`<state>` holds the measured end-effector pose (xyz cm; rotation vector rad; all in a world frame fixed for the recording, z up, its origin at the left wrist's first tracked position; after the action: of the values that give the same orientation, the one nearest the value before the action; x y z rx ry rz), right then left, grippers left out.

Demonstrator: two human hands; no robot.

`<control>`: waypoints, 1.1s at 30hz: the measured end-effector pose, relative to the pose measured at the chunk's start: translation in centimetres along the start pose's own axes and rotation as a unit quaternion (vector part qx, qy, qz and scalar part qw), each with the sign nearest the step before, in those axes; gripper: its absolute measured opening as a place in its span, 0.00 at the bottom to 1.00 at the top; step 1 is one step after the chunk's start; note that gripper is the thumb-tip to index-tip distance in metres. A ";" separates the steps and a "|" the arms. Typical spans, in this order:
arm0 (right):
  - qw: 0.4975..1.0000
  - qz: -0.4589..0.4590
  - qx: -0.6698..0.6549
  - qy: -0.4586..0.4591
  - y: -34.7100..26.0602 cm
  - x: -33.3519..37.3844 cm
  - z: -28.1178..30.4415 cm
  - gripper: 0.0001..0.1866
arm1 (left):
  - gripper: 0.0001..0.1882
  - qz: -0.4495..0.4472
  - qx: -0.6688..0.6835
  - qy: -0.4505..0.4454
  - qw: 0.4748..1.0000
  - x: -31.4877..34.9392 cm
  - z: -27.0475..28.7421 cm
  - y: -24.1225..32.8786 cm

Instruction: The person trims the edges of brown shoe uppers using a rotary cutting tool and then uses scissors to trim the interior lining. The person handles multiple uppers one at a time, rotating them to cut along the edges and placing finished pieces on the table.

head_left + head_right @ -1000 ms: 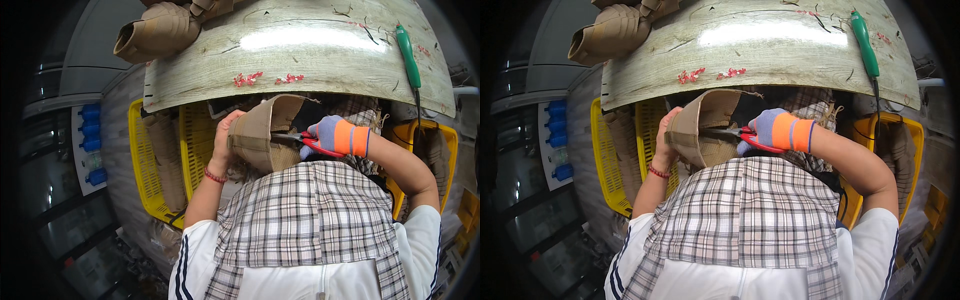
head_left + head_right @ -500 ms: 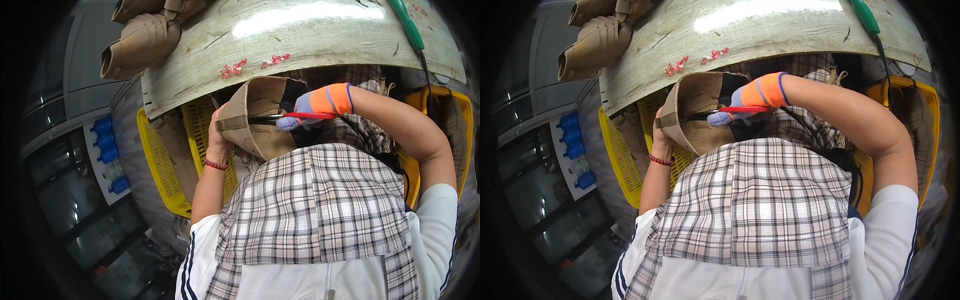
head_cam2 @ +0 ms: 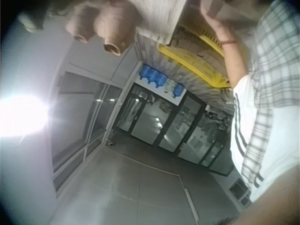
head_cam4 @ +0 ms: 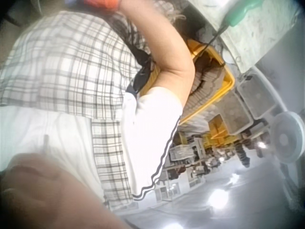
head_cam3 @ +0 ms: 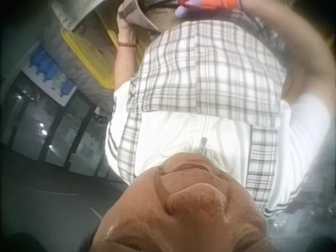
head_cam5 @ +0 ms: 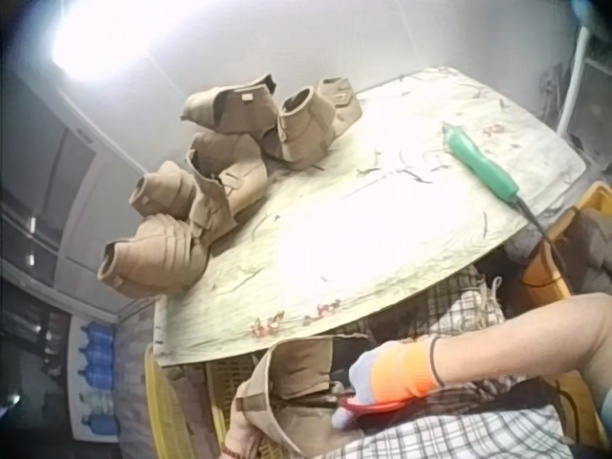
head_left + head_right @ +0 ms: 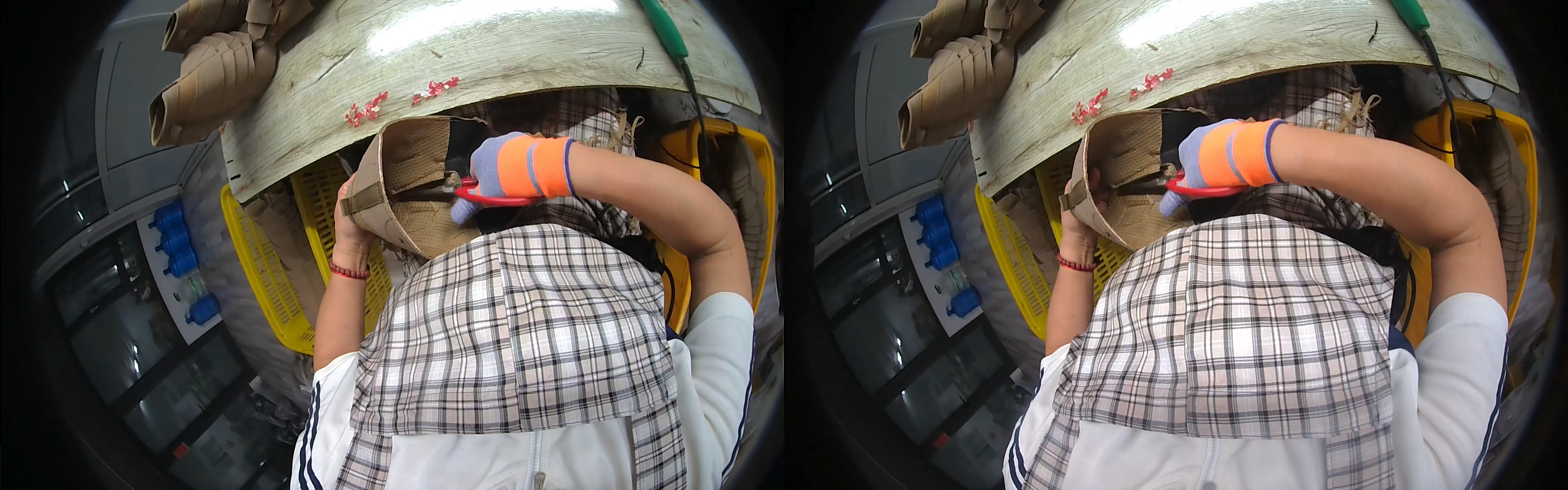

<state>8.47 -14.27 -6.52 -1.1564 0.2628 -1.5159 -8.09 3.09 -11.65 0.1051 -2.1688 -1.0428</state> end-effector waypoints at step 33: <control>0.898 -0.102 -0.173 0.391 9.8 10.3 -3.5 0.25 | 0.38 -0.259 -0.244 0.493 0.794 -18.8 -2.0 23.6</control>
<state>13.39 -27.69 -9.96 -0.7891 1.0150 -2.1368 12.32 24.29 -4.83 0.8375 -0.8839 -1.3850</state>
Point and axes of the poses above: each hand's wrist, its own x-axis away from the middle knuckle, its own z-axis out of the back of the hand, y = z × x, the point moved 6 cm from there along -x, towards the middle knuckle, and after that the axes turned 10 degrees about z, right-handed, at the moved point
